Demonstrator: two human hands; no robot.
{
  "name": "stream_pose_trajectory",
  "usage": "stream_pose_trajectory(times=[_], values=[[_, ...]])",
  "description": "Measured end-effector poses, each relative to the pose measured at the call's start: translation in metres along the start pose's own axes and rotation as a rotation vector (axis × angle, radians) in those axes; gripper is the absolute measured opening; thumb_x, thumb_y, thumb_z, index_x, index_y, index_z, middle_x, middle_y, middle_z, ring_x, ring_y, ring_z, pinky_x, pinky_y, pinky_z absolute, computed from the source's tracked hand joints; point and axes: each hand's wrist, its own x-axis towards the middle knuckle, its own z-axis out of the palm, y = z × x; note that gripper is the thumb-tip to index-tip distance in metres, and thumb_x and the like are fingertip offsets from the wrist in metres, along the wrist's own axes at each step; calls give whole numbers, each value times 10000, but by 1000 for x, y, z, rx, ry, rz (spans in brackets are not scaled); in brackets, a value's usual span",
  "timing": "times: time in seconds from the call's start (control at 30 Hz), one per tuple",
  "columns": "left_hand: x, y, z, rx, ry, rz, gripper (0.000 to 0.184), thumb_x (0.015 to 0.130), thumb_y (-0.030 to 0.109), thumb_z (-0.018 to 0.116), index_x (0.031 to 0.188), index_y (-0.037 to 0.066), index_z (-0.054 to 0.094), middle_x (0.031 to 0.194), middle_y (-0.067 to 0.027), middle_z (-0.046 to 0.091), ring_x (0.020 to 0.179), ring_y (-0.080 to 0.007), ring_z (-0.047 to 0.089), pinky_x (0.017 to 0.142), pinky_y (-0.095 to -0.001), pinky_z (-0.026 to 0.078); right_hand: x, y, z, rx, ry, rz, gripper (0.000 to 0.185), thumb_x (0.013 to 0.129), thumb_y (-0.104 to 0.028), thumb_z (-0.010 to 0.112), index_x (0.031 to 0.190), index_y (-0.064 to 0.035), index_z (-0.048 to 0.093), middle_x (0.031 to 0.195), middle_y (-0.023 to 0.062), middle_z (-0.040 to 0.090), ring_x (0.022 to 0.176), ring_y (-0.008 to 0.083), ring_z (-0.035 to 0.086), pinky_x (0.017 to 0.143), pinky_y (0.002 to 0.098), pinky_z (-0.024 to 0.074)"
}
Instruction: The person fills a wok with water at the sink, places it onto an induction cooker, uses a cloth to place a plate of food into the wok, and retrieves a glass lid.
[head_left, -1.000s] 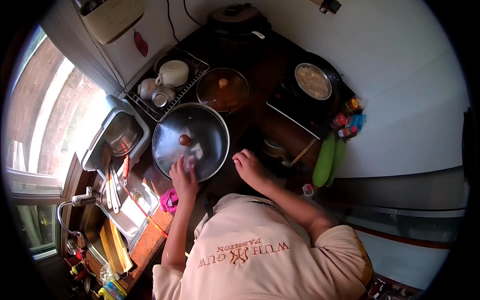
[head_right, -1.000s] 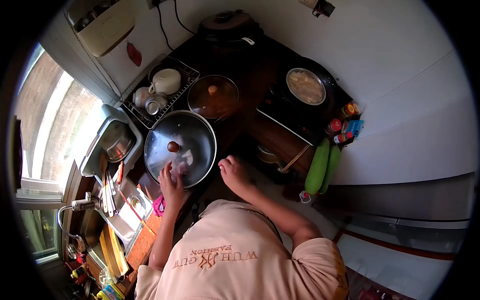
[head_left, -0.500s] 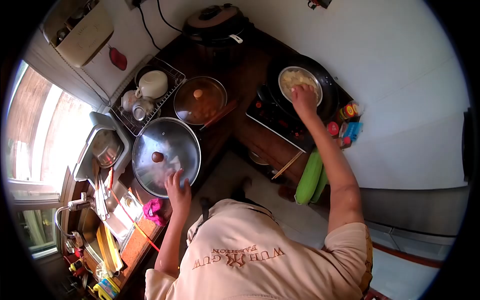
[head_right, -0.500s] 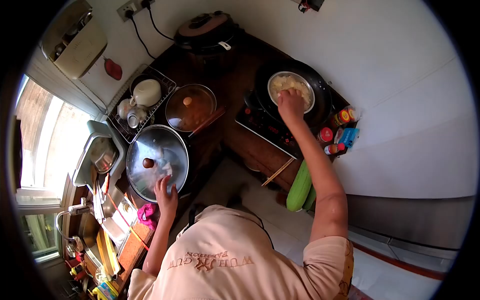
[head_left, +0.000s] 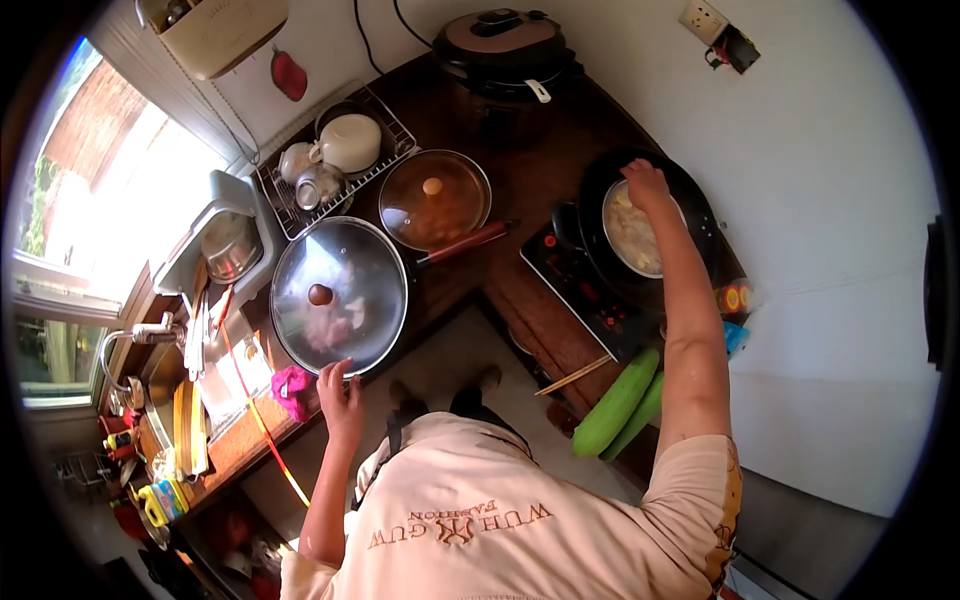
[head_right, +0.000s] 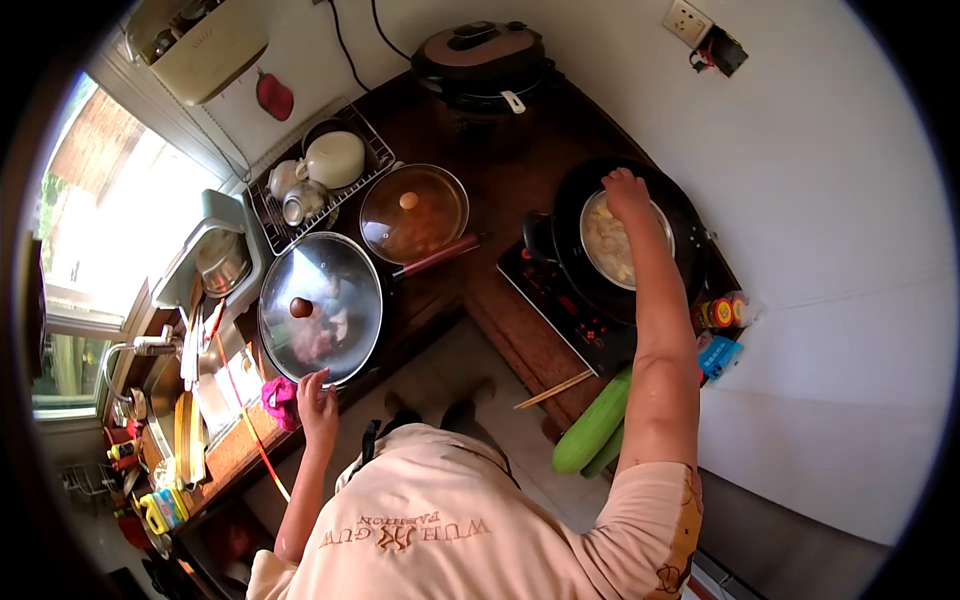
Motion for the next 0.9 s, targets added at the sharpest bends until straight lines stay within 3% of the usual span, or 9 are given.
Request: stream_pose_trajectory(times=[0.17,0.23,0.33,0.4,0.53,0.6,0.67,0.73,0.9], values=[[1,2,4,-76,4,-47,325,778,-24,605,1092,60,590,1038,-107,530,910,-237,503,705,-302,445,6,-1,-6,32,-67,16,264,827,-81,494,1025,-131,662,1126,37,596,1169,229,478,919,396,416],[1,-8,11,-53,24,2,321,775,-4,616,1087,65,589,1032,-121,536,928,-274,508,754,-337,441,2,-8,-19,84,-119,22,270,813,-49,486,985,-131,678,1117,45,608,1167,233,485,921,395,422],[5,-6,13,-14,17,1,309,777,18,622,1080,69,590,1044,-135,538,998,-319,502,841,-372,422,4,0,-14,115,-115,-72,224,815,-100,509,937,-132,694,1024,19,622,1102,227,511,882,400,427],[8,-1,11,-54,13,-35,299,780,20,619,1074,69,594,1047,-139,539,1014,-323,501,864,-382,415,2,3,-2,23,51,-128,256,816,-90,503,1004,-140,670,1006,30,622,1063,232,524,849,400,442],[11,1,3,-55,46,-12,268,798,52,610,1065,77,602,1039,-138,539,991,-326,505,862,-397,414,-12,-17,-61,48,370,109,333,820,-68,509,1142,-104,584,1004,94,613,1014,301,542,835,403,458],[11,-7,2,-62,57,-25,264,798,61,611,1062,81,603,1025,-134,540,985,-325,507,853,-400,417,-39,-53,-119,154,487,126,293,846,-54,511,1131,-59,581,985,123,612,983,324,550,830,408,462],[11,-15,-1,-100,53,-32,268,793,63,609,1059,87,605,1017,-120,542,962,-323,507,836,-401,422,-63,-81,-131,301,593,120,245,878,-67,514,1110,-32,586,982,138,609,914,336,568,818,418,466],[11,-24,-2,-112,76,-13,268,794,64,605,1061,89,605,1017,-118,543,962,-324,506,833,-400,425,-89,-116,-125,587,553,36,214,884,-80,531,1078,-35,608,985,146,602,851,342,579,805,415,471],[14,-39,-24,-110,135,53,262,793,53,593,1053,89,606,1011,-118,542,935,-321,503,833,-397,424,-164,-270,-126,886,228,22,145,863,-61,565,993,-25,617,914,132,607,835,289,595,690,369,476]])
